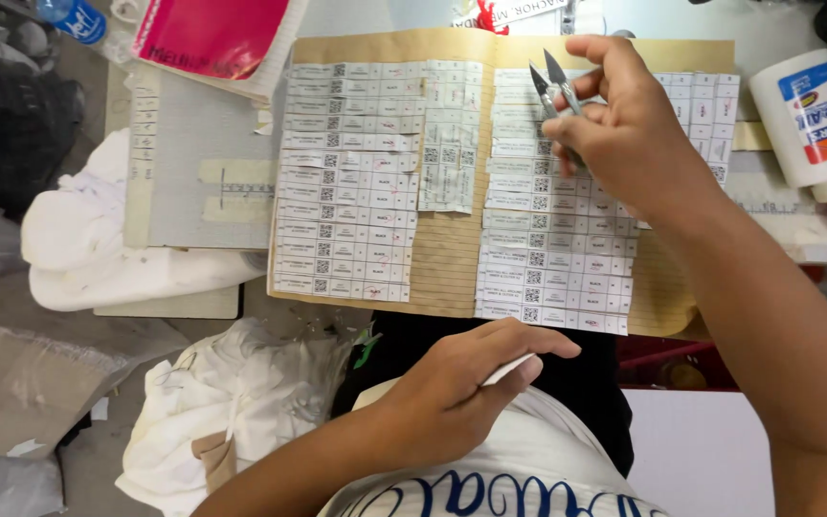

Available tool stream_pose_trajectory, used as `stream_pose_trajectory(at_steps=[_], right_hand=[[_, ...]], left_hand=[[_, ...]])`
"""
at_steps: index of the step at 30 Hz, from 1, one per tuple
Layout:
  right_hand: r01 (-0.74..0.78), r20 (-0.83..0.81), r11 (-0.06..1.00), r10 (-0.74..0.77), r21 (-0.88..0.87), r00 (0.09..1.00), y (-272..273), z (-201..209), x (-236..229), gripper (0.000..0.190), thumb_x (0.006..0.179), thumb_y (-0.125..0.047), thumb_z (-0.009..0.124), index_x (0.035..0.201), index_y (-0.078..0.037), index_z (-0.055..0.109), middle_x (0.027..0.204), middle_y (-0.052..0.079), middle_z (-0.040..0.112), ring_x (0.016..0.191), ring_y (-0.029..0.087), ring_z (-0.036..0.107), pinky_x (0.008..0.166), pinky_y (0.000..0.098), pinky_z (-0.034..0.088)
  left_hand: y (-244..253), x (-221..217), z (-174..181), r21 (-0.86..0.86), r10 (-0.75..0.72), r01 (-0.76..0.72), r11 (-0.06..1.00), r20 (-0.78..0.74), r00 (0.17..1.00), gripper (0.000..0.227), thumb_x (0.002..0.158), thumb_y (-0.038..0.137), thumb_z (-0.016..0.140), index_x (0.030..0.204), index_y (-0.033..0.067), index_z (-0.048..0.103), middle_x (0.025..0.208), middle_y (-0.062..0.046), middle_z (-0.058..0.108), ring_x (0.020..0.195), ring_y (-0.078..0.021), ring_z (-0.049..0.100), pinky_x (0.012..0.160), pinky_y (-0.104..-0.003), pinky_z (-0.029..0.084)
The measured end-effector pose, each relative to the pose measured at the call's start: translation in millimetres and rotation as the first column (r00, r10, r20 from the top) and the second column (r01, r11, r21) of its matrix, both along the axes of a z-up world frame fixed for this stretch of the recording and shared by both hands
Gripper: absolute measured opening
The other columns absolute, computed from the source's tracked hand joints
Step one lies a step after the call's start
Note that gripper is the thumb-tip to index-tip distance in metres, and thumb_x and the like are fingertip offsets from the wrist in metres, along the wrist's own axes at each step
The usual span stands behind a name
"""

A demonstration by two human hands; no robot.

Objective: Cutting individual identification tags from a strip and gluing them into a production logbook.

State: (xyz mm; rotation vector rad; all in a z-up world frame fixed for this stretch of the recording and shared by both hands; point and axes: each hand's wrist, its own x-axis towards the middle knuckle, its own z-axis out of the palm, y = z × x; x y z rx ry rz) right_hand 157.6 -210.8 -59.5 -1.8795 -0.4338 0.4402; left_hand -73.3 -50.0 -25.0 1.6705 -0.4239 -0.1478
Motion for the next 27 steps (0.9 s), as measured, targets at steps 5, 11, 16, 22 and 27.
stream_pose_trajectory(at_steps=[5,11,16,22,27], right_hand=[[-0.100,0.146,0.994,0.092,0.053,0.985,5.2,32.8,-30.7,0.051,0.098,0.001,0.058,0.146,0.001,0.043,0.127,0.012,0.057,0.107,0.019,0.065,0.086,0.0287,0.056],[-0.205,0.137,0.971,0.189,0.119,0.972,-38.3,28.0,-124.1,0.032,0.091,-0.012,0.071,0.121,0.001,0.065,0.107,0.009,0.070,0.102,0.020,0.066,0.092,0.0352,0.055],[-0.330,0.173,0.929,0.302,0.167,0.937,-40.5,2.9,-173.8,0.033,0.087,-0.008,0.074,0.118,0.002,0.066,0.111,0.009,0.072,0.105,0.015,0.070,0.089,0.0316,0.054],[0.095,-0.233,0.929,-0.009,0.359,0.973,-59.0,-25.3,-175.1,0.017,0.099,-0.003,0.064,0.110,0.007,0.072,0.096,0.006,0.074,0.087,0.008,0.064,0.076,0.0248,0.054],[0.151,-0.169,0.946,-0.105,0.287,0.980,-78.5,-57.4,-180.1,0.016,0.104,-0.003,0.063,0.106,0.008,0.074,0.093,0.006,0.073,0.085,0.007,0.062,0.073,0.0231,0.051]], left_hand=[[3.2,2.5,-21.4,-0.322,-0.002,-0.137,0.937,-0.396,0.918,0.032,0.115,0.016,0.043,0.135,0.0026,0.063,0.097,-0.005,0.054,0.092,-0.0138,0.052,0.087,-0.030,0.048],[11.2,8.8,5.8,-0.164,0.236,-0.234,0.958,-0.008,0.972,0.045,0.116,0.032,0.035,0.140,0.0056,0.062,0.135,-0.008,0.046,0.122,-0.0166,0.052,0.121,-0.039,0.031],[-9.6,19.9,8.4,-0.341,0.063,-0.099,0.935,-0.115,0.991,0.044,0.115,0.034,0.037,0.139,0.0049,0.059,0.149,-0.005,0.041,0.145,-0.0124,0.033,0.126,-0.038,0.030],[-28.5,20.5,-37.3,-0.556,0.033,-0.299,0.775,-0.437,0.899,0.026,0.103,0.014,0.058,0.128,0.0085,0.061,0.123,0.003,0.047,0.112,-0.0057,0.057,0.101,-0.023,0.050],[-29.5,18.7,-56.3,-0.368,0.266,-0.382,0.848,-0.328,0.906,0.010,0.104,0.010,0.066,0.102,0.0005,0.064,0.108,0.001,0.051,0.092,-0.0053,0.053,0.080,-0.023,0.047]])
